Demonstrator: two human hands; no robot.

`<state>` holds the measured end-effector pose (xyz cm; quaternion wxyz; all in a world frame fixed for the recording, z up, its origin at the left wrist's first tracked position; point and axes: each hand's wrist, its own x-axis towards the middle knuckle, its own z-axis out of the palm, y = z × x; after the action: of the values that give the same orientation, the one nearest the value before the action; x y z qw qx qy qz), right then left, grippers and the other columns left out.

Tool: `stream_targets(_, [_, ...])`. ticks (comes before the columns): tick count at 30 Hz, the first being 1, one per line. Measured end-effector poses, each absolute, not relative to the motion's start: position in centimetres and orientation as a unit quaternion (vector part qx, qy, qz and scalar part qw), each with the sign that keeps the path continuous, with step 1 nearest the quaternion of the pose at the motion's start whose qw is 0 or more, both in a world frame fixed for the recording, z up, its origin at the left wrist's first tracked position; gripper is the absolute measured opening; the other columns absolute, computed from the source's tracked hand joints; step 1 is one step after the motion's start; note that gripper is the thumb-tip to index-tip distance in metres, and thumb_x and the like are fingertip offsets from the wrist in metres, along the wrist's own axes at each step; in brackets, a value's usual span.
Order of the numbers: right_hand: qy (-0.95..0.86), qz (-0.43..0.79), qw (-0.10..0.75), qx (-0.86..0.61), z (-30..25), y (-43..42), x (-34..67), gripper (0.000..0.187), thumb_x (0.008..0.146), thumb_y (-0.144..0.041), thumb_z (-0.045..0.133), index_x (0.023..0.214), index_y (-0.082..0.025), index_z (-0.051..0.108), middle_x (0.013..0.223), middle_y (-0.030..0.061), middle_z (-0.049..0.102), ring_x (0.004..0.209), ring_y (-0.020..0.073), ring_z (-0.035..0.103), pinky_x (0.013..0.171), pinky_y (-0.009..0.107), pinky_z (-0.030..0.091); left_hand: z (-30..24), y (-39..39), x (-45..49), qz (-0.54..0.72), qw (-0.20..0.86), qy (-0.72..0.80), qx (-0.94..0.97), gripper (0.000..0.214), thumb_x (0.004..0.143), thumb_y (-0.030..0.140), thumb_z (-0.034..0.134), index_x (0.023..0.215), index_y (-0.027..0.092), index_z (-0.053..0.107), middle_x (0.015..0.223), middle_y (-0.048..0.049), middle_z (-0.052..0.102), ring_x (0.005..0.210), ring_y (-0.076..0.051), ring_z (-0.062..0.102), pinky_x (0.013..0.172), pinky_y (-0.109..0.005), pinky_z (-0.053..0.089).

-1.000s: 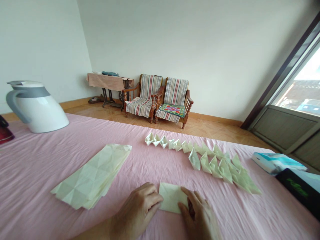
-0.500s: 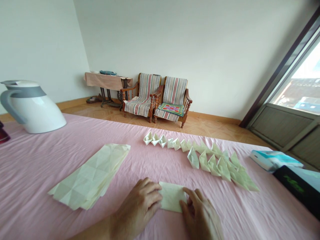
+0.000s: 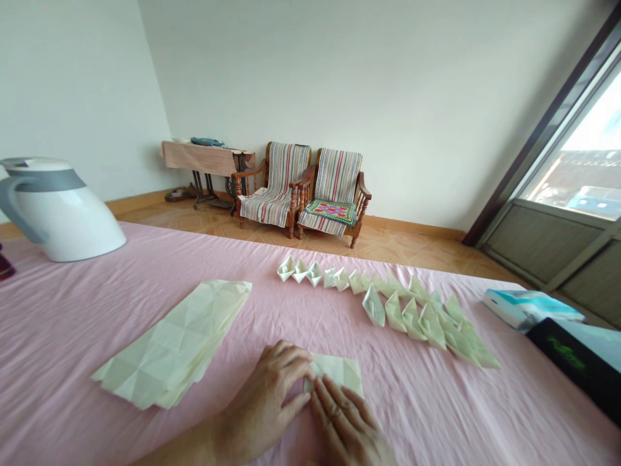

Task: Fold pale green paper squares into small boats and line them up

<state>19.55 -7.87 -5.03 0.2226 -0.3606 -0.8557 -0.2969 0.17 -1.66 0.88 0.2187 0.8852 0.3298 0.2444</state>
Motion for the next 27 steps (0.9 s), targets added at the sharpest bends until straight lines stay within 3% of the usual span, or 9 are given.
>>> stream_targets(7, [-0.833, -0.307, 0.249, -0.387, -4.6, -8.6, 19.6, 0.039, 0.095, -0.041, 0.047, 0.109, -0.012, 0.068, 0.107, 0.0094, 0.072, 0.095, 0.0211, 0.07, 0.076, 0.027, 0.054, 1.1, -1.6, 0.2, 0.229, 0.24, 0.344, 0.879, 0.029, 0.073, -0.001, 0.066, 0.092, 0.021, 0.063, 0.108, -0.0019, 0.063, 0.105, -0.021, 0.053, 0.095, -0.036, 0.04])
stream_targets(19, [-0.769, -0.394, 0.13, -0.487, -5.8, -9.4, 22.1, 0.041, 0.092, -0.043, 0.045, 0.092, -0.013, 0.073, 0.095, 0.014, 0.074, 0.084, 0.0244, 0.072, 0.065, 0.033, 0.055, 0.7, -1.5, 0.2, 0.242, 0.242, 0.352, 0.871, 0.034, 0.068, -0.003, 0.066, 0.093, 0.02, 0.062, 0.108, -0.0033, 0.063, 0.106, -0.023, 0.054, 0.095, -0.038, 0.042])
stream_targets(27, [-0.728, -0.373, 0.123, -0.561, -5.6, -9.3, 22.8, 0.039, 0.092, -0.038, 0.045, 0.101, -0.01, 0.071, 0.102, 0.0148, 0.072, 0.087, 0.0257, 0.071, 0.066, 0.035, 0.054, -0.8, -1.4, -0.2, 0.249, 0.207, 0.401, 0.857, 0.063, 0.073, 0.008, 0.067, 0.131, 0.023, 0.047, 0.13, -0.0081, 0.055, 0.121, -0.027, 0.046, 0.106, -0.046, 0.034])
